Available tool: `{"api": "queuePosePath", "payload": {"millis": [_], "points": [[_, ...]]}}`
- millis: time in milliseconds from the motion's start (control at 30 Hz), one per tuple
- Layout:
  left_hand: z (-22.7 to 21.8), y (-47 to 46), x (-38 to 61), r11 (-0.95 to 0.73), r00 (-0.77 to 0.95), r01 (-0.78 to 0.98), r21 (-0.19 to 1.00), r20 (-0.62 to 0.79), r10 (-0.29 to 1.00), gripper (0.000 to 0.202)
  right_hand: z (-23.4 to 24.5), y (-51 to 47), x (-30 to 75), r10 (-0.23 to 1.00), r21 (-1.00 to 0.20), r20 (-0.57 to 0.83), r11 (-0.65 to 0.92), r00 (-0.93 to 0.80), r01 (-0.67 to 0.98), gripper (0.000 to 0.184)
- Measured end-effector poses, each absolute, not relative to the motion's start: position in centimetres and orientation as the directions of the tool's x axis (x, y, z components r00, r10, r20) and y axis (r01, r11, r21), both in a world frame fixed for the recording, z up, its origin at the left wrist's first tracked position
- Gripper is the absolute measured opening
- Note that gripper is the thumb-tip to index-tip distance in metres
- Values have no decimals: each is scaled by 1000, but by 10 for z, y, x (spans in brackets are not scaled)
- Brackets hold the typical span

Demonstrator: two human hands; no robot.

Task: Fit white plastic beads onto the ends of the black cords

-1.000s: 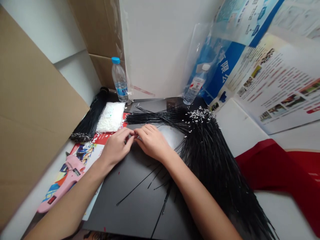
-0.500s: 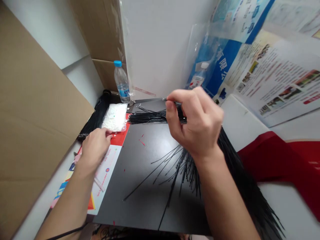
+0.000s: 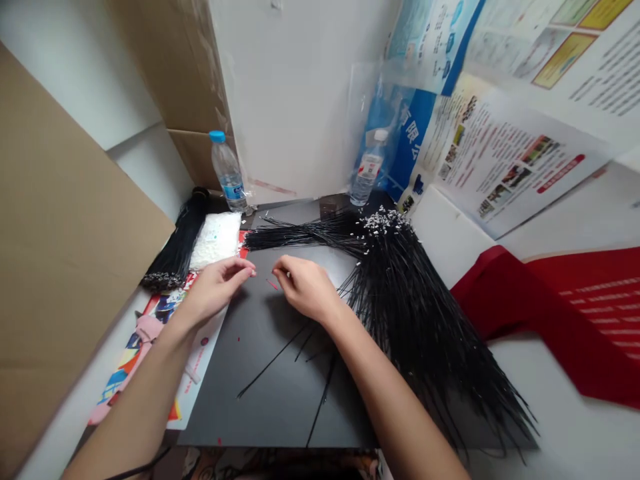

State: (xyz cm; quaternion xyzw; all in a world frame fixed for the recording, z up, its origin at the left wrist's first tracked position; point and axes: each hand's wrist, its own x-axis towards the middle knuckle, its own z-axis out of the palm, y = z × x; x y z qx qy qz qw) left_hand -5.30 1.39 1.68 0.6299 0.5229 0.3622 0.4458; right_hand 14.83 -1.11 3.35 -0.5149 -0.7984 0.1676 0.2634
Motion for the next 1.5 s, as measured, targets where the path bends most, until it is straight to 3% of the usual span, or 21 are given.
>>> {"api": "queuePosePath", "payload": {"millis": [100, 267, 900, 1200, 1500], "points": [[13, 11, -39, 128, 263, 146, 981, -163, 951, 25, 16, -15, 150, 957, -755, 195, 286, -215, 590, 16], [8, 6, -28, 168, 326, 62, 984, -179, 928, 23, 10, -17, 147, 980, -864, 135, 188, -144, 467, 17], [-4, 9, -24, 202, 346, 9, 979, -193, 918, 19, -9, -10, 156, 980, -936, 30, 97, -199, 337, 21], [-1, 7, -20, 174, 260, -35, 984, -159, 953, 20, -13, -12, 154, 973, -958, 22, 86, -230, 272, 24], [0, 5, -20, 180, 331, -31, 983, -160, 930, 21, -10, -13, 155, 976, -989, 65, 91, -209, 118, 27]]}}
